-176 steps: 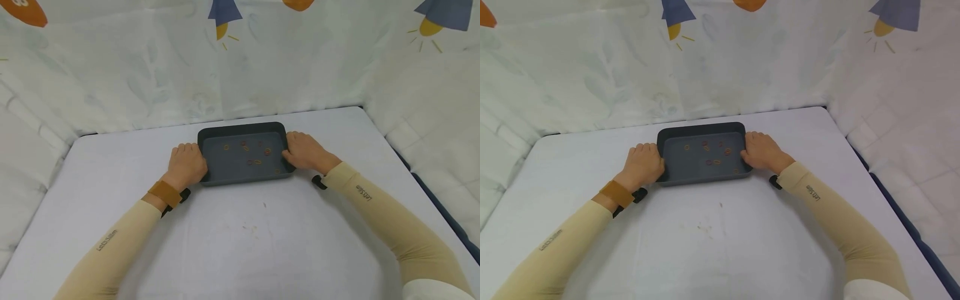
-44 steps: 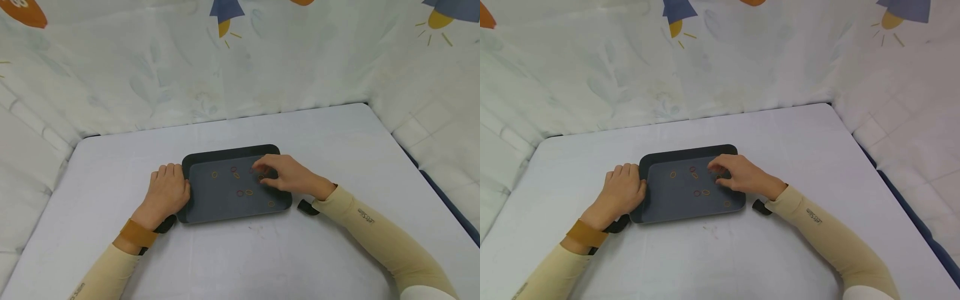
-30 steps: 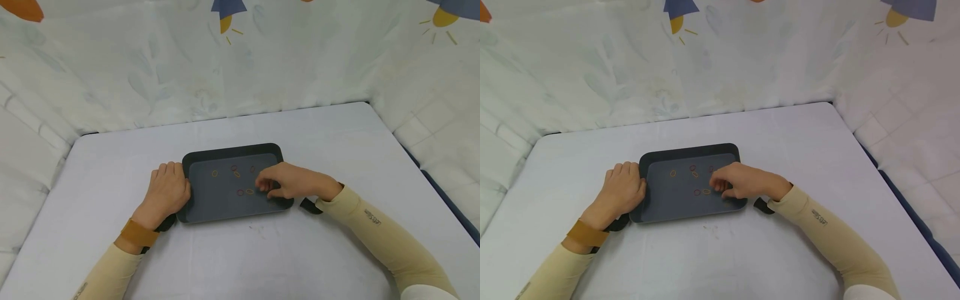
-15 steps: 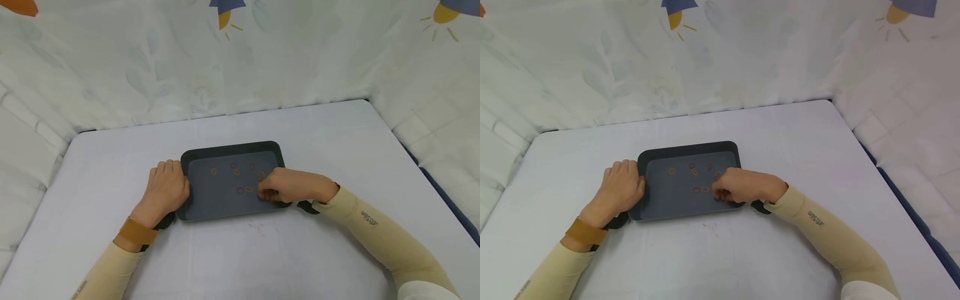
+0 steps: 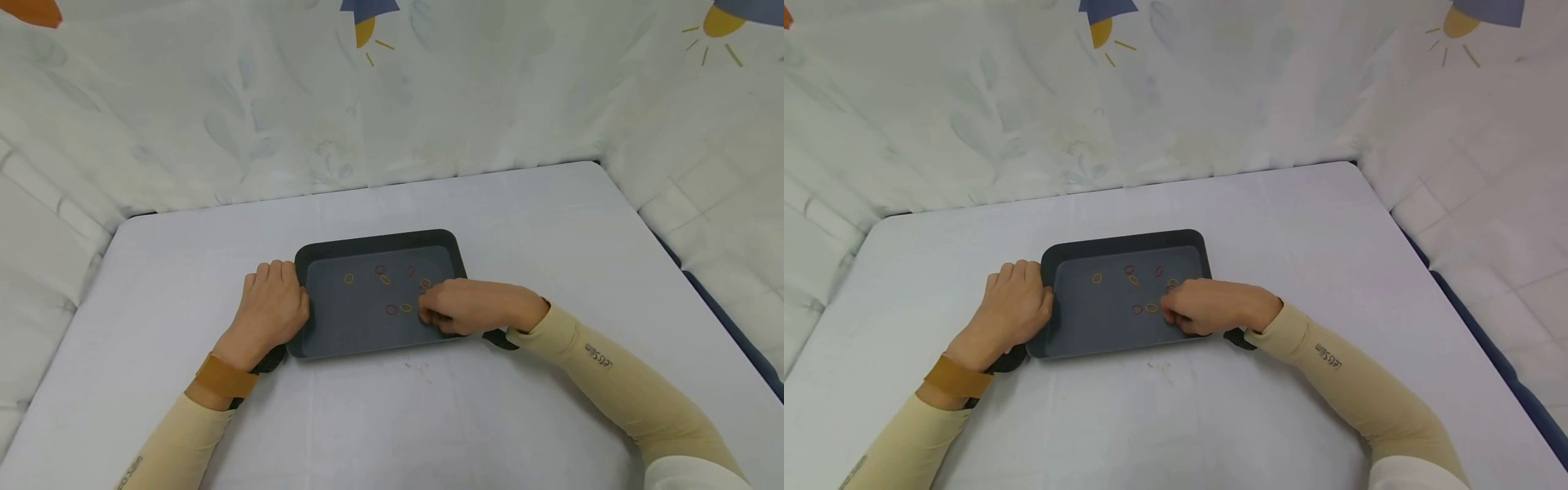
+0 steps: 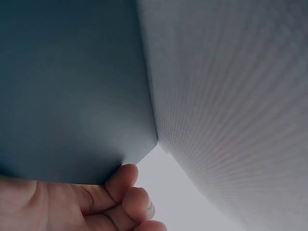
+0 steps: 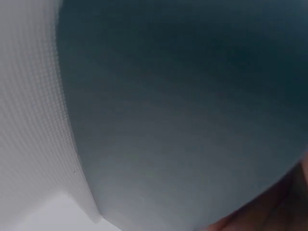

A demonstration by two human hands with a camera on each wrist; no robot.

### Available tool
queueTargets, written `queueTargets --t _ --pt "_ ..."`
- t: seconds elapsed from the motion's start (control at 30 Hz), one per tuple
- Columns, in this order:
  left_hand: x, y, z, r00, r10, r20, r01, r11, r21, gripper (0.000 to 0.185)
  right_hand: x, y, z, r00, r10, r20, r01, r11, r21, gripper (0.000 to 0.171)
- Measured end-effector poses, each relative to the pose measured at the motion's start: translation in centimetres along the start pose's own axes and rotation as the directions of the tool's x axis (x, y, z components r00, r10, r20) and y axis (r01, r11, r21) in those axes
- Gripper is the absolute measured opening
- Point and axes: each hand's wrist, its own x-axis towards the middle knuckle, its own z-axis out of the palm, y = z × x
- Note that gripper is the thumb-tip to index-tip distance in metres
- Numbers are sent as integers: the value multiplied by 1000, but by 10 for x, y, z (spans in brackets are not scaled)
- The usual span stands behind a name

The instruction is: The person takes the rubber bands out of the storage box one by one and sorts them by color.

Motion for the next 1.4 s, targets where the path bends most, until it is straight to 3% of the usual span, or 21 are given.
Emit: queueTargets --t 0.23,0.5,1.1,1.4 --pt "-1 -1 2 1000 -4 -8 4 1000 -15 20 1 9 0 997 -27 -79 32 997 68 15" --pt "-1 -1 3 1000 -9 -11 8 1000 -29 19 -1 16 -5 991 -76 -114 95 979 179 12" --pt "-1 -1 3 1000 -7 -30 6 1000 -24 18 2 15 -1 979 -68 -194 99 983 154 13" --pt "-1 -1 2 999 0 -44 -1 1000 -19 18 1 15 -3 979 -48 -197 93 970 223 13"
